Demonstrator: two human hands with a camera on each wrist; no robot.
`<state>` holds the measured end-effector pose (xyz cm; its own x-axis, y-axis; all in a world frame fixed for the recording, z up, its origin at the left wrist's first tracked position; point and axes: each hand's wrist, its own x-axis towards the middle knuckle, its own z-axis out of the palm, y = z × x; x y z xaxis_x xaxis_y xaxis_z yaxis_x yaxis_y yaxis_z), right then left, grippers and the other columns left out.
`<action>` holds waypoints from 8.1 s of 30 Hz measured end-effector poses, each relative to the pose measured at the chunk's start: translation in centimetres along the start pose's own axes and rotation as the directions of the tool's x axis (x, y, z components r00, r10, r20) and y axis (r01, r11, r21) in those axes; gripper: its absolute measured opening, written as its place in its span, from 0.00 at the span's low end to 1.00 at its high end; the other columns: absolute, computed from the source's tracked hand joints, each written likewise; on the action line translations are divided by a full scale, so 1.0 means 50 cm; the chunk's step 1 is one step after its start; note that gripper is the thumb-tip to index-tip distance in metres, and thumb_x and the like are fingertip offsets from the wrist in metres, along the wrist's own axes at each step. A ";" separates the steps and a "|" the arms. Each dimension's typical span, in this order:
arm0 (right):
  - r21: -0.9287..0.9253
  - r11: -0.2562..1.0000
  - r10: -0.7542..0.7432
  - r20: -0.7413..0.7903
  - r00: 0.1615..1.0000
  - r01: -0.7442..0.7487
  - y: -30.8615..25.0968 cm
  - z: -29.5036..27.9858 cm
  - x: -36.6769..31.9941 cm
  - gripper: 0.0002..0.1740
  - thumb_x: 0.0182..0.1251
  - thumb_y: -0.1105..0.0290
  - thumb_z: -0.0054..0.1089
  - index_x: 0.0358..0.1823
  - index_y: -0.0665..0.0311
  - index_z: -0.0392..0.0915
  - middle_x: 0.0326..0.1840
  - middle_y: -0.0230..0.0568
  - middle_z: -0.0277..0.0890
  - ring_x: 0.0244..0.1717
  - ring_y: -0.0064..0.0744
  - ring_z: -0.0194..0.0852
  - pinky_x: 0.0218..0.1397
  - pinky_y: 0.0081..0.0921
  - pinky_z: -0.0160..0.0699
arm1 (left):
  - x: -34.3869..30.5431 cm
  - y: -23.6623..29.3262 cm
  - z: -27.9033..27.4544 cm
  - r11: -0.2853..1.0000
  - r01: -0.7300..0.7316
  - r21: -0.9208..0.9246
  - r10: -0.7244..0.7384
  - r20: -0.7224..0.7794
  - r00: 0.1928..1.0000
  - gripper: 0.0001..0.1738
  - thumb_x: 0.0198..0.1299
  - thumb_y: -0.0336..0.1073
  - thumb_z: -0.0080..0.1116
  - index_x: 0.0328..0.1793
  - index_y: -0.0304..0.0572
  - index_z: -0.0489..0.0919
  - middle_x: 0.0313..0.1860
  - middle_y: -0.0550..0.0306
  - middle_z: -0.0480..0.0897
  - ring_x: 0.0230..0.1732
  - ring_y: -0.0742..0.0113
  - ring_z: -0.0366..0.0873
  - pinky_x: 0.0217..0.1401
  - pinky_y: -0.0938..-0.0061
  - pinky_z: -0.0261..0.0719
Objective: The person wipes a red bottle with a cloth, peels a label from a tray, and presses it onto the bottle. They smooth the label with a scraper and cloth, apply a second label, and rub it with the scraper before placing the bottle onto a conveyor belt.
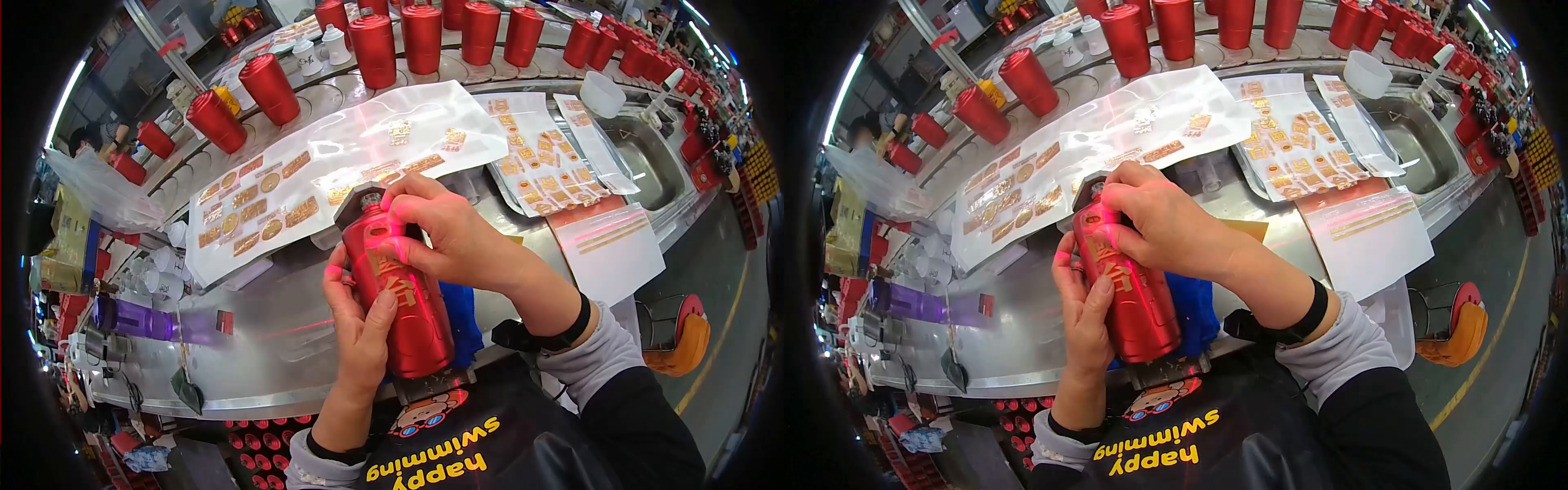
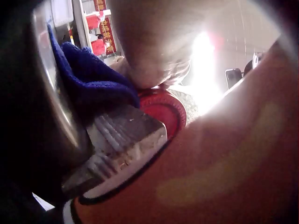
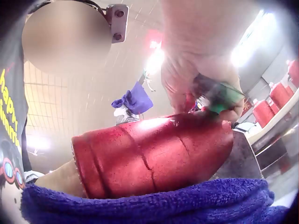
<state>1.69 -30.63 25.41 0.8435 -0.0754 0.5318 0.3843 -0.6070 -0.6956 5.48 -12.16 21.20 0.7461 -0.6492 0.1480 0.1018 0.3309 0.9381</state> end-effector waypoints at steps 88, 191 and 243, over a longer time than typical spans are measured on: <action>-0.271 0.962 -0.041 -0.099 0.994 0.013 -0.035 -0.024 -0.107 0.37 0.56 0.78 0.68 0.70 0.63 0.68 0.67 0.60 0.66 0.66 0.59 0.68 0.65 0.42 0.73 | 0.035 0.086 -0.043 0.021 -0.630 0.776 0.458 0.553 0.696 0.21 0.60 0.35 0.63 0.61 0.45 0.80 0.50 0.59 0.87 0.61 0.55 0.73 0.76 0.46 0.56; 0.123 0.948 0.316 -0.213 0.925 -0.295 -0.022 -0.114 -0.104 0.14 0.70 0.68 0.62 0.53 0.64 0.78 0.39 0.38 0.80 0.38 0.22 0.75 0.42 0.24 0.76 | 0.094 0.089 -0.055 0.062 -0.679 0.731 0.217 0.655 0.724 0.34 0.70 0.61 0.46 0.72 0.45 0.73 0.59 0.50 0.83 0.76 0.42 0.62 0.79 0.40 0.42; -0.565 0.823 0.244 0.437 0.866 0.053 0.143 -0.176 0.148 0.10 0.57 0.71 0.71 0.27 0.64 0.76 0.52 0.40 0.76 0.60 0.44 0.68 0.62 0.36 0.71 | 0.062 0.179 -0.094 0.387 -0.555 0.736 0.212 0.515 0.831 0.23 0.68 0.46 0.58 0.60 0.36 0.81 0.57 0.47 0.84 0.70 0.42 0.69 0.70 0.56 0.66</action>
<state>7.36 -42.50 28.62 0.9880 0.1322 0.0797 0.1491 -0.9508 -0.2716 11.79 -8.01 28.60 0.3029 -0.8216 0.4830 -0.8592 -0.0161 0.5114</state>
